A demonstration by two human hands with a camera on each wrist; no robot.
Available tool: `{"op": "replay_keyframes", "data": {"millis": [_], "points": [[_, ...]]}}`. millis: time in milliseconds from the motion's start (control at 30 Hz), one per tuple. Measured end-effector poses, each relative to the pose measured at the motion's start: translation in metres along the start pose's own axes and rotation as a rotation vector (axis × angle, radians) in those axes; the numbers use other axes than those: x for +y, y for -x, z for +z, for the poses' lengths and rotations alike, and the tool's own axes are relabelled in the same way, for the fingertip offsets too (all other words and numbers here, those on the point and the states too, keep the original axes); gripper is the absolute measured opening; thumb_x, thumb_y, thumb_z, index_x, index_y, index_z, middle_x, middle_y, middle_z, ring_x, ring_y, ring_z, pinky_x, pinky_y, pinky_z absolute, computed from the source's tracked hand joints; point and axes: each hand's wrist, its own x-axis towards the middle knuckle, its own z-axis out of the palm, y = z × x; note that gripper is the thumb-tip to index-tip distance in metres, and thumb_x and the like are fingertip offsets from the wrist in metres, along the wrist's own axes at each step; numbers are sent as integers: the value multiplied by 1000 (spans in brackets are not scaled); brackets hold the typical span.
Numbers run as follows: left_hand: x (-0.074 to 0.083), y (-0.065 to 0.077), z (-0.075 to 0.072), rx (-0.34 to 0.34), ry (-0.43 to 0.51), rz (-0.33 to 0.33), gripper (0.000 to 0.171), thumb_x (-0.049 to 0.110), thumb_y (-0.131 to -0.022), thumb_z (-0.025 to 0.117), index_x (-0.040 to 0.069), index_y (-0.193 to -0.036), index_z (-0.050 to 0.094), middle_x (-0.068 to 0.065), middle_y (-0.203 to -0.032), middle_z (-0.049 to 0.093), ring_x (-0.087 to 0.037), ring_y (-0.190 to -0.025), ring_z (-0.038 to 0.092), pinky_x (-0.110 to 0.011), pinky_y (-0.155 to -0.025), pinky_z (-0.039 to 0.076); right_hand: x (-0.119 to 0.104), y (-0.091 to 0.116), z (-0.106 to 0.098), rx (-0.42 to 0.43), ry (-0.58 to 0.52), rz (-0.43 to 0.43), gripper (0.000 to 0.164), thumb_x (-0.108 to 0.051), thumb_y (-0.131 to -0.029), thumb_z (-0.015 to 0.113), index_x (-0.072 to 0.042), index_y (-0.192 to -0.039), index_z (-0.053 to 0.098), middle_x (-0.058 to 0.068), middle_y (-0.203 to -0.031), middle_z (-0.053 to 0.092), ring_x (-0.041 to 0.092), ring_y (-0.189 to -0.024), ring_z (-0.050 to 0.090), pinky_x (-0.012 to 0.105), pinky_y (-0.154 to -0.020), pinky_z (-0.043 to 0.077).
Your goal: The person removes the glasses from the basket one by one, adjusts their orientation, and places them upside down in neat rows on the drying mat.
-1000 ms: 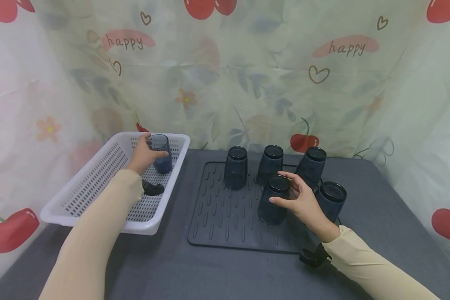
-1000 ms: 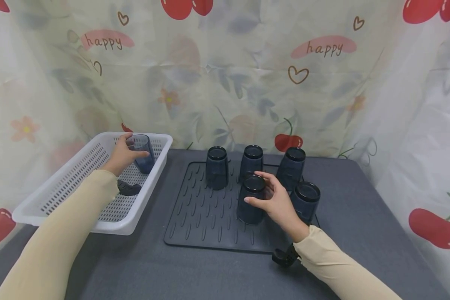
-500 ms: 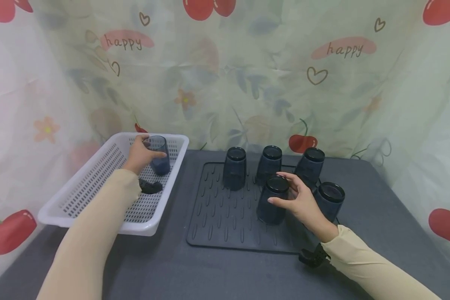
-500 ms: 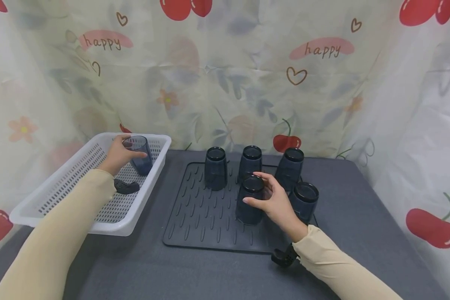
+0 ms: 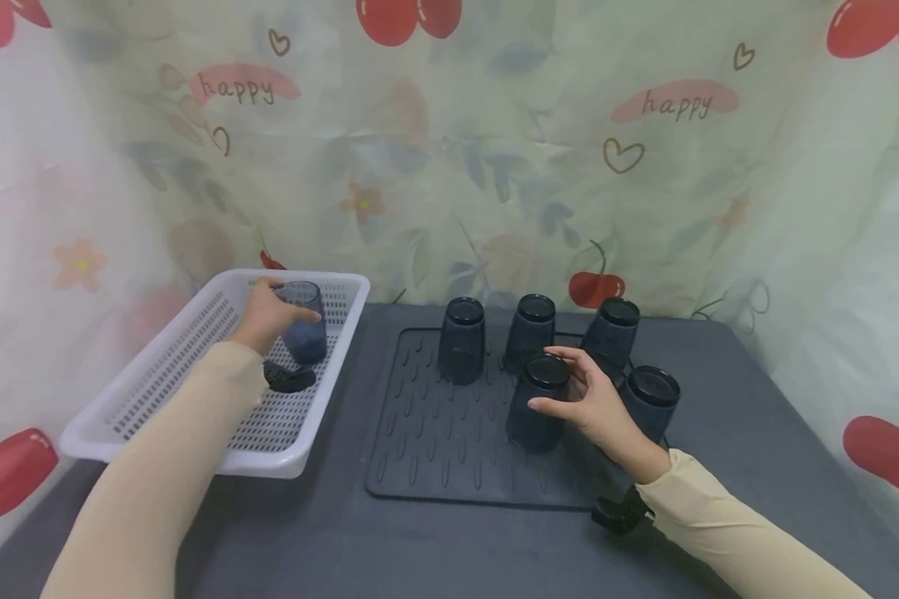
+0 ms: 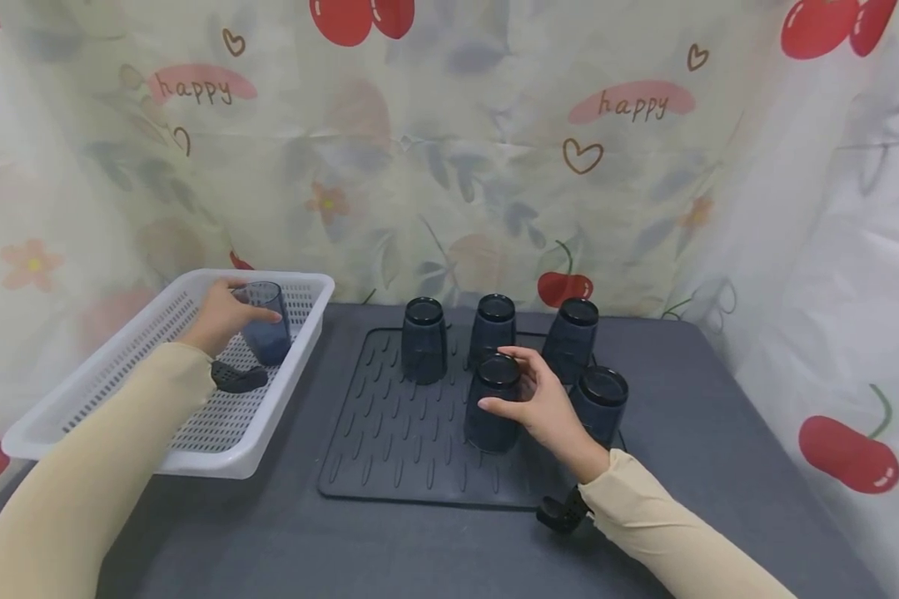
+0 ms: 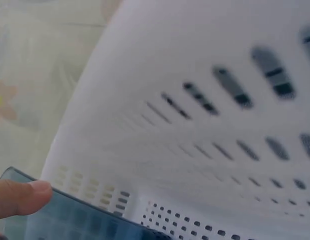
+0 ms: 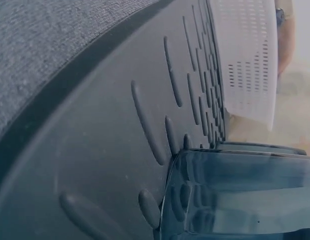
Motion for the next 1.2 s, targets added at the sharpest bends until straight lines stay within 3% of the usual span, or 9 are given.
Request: {"op": "replay_keyframes", "data": {"millis": [333, 533, 800, 1200], "points": [[7, 9, -8, 18, -5, -23, 95, 12, -82, 75, -1, -151, 11, -27, -152, 22, -42, -139, 28, -55, -112, 29, -2, -1, -4, -30, 10, -6, 76, -15, -78, 81, -12, -141, 40, 16, -140, 45, 33, -136, 41, 56, -114, 28], [10, 21, -17, 14, -8, 3, 96, 15, -82, 75, 0, -151, 10, -27, -152, 23, -43, -136, 31, -57, -110, 33, -5, 0, -5, -52, 49, 4, 76, -18, -77, 82, -14, -140, 39, 16, -143, 40, 38, -139, 34, 61, -108, 34], [23, 35, -26, 32, 64, 39, 100, 19, -81, 77, 3, -153, 10, -24, -156, 20, -42, -141, 26, -57, -111, 31, -4, 0, -6, -68, 78, -8, 78, -22, -79, 81, -12, -144, 38, 13, -153, 34, 36, -144, 27, 62, -109, 30], [43, 53, -28, 116, 224, 60, 96, 10, -80, 77, 8, -152, 13, -20, -153, 26, -33, -136, 36, -43, -110, 36, -10, 0, -9, -63, 31, -86, 86, -19, -78, 81, -13, -149, 33, 12, -150, 40, 29, -143, 32, 54, -116, 23]]}}
